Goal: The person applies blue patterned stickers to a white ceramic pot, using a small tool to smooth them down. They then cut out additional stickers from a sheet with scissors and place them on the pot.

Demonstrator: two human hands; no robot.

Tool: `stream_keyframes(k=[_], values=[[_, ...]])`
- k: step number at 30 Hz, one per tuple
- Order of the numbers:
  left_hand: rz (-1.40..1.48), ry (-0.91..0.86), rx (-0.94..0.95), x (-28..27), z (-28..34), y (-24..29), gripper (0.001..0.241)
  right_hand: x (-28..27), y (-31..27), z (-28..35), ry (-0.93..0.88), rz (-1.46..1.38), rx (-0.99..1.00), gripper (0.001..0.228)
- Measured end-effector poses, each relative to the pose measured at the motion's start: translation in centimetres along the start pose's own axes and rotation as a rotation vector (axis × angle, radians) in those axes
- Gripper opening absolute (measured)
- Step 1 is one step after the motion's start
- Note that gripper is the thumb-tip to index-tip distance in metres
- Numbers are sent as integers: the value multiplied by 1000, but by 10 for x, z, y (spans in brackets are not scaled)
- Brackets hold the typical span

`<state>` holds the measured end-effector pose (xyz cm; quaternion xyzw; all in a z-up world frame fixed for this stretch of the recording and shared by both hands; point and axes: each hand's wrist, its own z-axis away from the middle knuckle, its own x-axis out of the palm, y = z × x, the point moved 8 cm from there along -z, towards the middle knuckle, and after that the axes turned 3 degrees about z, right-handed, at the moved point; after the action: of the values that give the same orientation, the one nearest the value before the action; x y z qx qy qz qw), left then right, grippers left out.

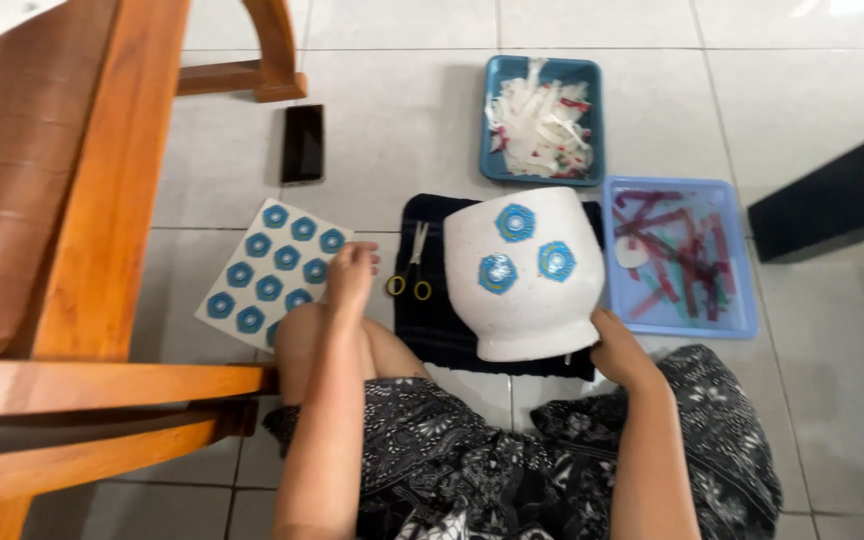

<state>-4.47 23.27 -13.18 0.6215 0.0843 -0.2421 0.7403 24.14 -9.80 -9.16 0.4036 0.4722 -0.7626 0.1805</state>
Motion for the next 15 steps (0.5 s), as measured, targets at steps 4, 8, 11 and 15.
stream_keyframes(k=[4,8,11,15], values=[[-279,-72,94,10,27,28,30,-10,0,1,-31,-73,198,61],[-677,-196,58,26,70,66,55,-48,-23,16,112,-114,250,45],[-768,-219,59,37,79,70,56,-57,-14,17,263,-177,197,41],[-806,-182,108,39,83,78,55,-62,3,14,428,-203,136,29]])
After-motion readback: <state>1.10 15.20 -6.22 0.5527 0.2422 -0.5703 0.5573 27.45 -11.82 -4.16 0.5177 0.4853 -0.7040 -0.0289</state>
